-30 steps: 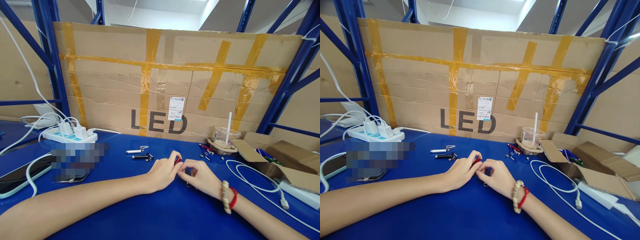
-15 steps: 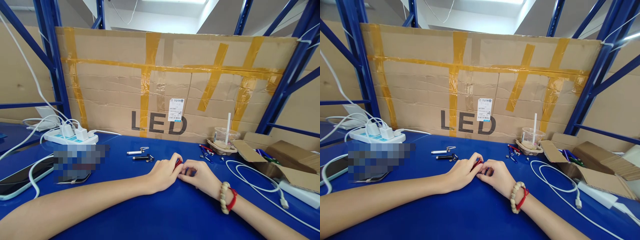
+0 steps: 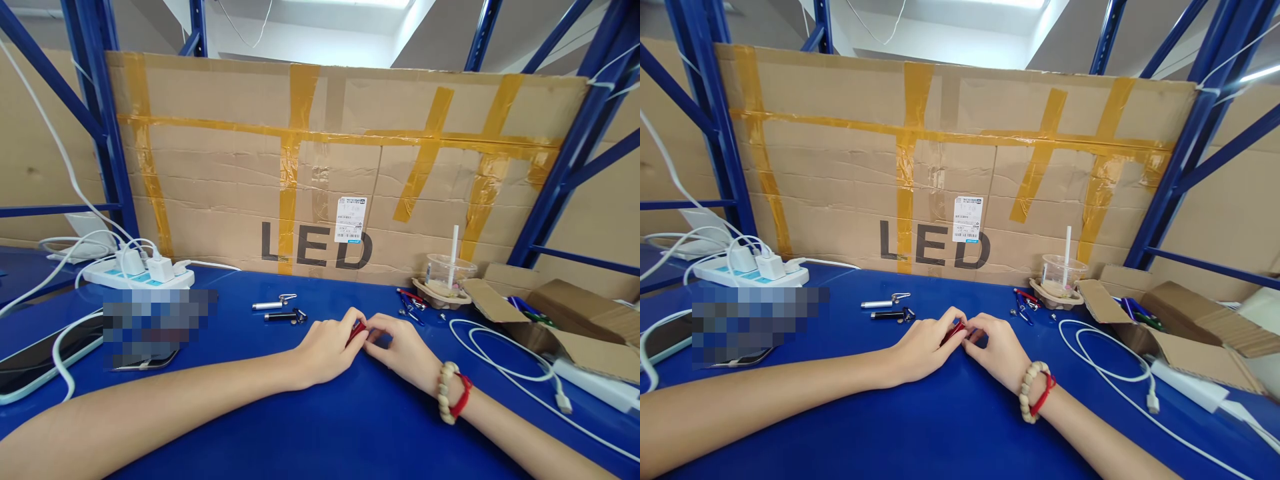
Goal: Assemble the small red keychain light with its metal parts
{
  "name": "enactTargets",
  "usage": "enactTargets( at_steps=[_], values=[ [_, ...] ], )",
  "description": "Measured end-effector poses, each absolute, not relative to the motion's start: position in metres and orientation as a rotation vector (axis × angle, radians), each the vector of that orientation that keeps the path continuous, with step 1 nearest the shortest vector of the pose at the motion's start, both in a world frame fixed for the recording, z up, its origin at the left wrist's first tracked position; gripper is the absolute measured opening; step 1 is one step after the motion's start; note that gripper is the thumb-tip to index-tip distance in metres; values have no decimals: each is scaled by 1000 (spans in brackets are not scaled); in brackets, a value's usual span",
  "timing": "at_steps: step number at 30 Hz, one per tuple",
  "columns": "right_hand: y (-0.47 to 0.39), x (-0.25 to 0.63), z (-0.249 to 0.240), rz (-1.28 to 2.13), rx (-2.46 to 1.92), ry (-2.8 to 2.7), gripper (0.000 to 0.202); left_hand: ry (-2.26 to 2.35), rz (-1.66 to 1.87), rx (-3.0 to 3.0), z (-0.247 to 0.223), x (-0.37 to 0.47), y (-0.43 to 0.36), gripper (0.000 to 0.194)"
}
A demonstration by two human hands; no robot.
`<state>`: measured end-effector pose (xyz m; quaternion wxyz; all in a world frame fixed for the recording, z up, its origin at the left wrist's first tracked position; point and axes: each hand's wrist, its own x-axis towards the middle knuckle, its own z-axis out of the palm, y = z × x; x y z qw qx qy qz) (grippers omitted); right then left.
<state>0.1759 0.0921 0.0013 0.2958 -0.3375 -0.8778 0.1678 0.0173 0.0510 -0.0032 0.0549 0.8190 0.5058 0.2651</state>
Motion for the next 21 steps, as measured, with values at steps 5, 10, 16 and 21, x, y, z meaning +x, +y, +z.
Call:
enactTargets(
  at_steps=[5, 10, 16, 21],
  values=[
    [93, 176, 0, 405, -881, -2345, 8, 1531, 795, 2493, -3, 17, 53, 23],
    [95, 176, -1, 428, -864, -2346, 10, 1530, 786, 2497, -2, 18, 51, 23],
    [97, 179, -3, 384, -889, -2357, 8, 1520, 779, 2502, -1, 18, 51, 22],
    [96, 179, -3, 353, -942, -2364, 9, 1519, 776, 2502, -1, 18, 52, 22]
  ],
)
